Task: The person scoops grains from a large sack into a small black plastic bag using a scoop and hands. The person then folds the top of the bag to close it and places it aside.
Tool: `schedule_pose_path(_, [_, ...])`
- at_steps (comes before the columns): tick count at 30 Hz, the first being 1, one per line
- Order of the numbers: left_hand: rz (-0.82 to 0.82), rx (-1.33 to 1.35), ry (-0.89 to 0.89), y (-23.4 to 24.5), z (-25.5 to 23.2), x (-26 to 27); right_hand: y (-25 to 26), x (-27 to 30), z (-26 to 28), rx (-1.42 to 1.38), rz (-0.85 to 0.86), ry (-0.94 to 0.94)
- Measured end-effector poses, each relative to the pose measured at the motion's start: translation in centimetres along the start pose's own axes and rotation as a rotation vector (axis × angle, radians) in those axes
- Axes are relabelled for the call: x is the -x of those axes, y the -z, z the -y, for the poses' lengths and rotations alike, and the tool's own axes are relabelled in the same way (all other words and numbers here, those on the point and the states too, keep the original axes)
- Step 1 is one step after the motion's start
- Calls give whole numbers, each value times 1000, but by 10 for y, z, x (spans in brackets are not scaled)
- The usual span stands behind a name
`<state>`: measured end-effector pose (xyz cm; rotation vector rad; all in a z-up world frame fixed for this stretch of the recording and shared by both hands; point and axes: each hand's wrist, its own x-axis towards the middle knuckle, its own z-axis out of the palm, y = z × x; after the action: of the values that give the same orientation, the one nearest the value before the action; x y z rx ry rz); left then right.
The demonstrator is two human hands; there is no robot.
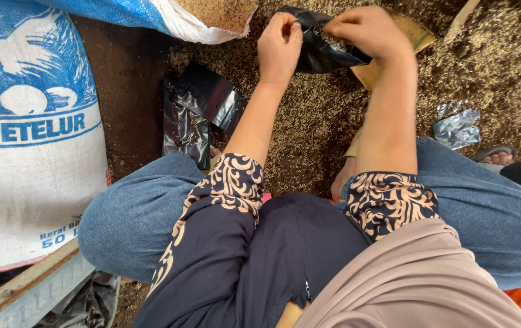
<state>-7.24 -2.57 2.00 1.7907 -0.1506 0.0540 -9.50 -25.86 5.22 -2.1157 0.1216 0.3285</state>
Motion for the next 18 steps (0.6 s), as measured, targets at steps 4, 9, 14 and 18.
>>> schedule_pose_path(4, [-38,29,-13,-2,-3,-6,22,15,-74,421,-292,-21])
schedule_pose_path(9, [-26,95,-25,10,-1,-9,-12,0,-78,112,-392,-299])
schedule_pose_path(14, [-130,88,-76,38,11,-18,-17,-20,-11,-146,-459,-18])
schedule_pose_path(18, [-127,259,134,45,17,-26,-18,-31,19,186,-596,6])
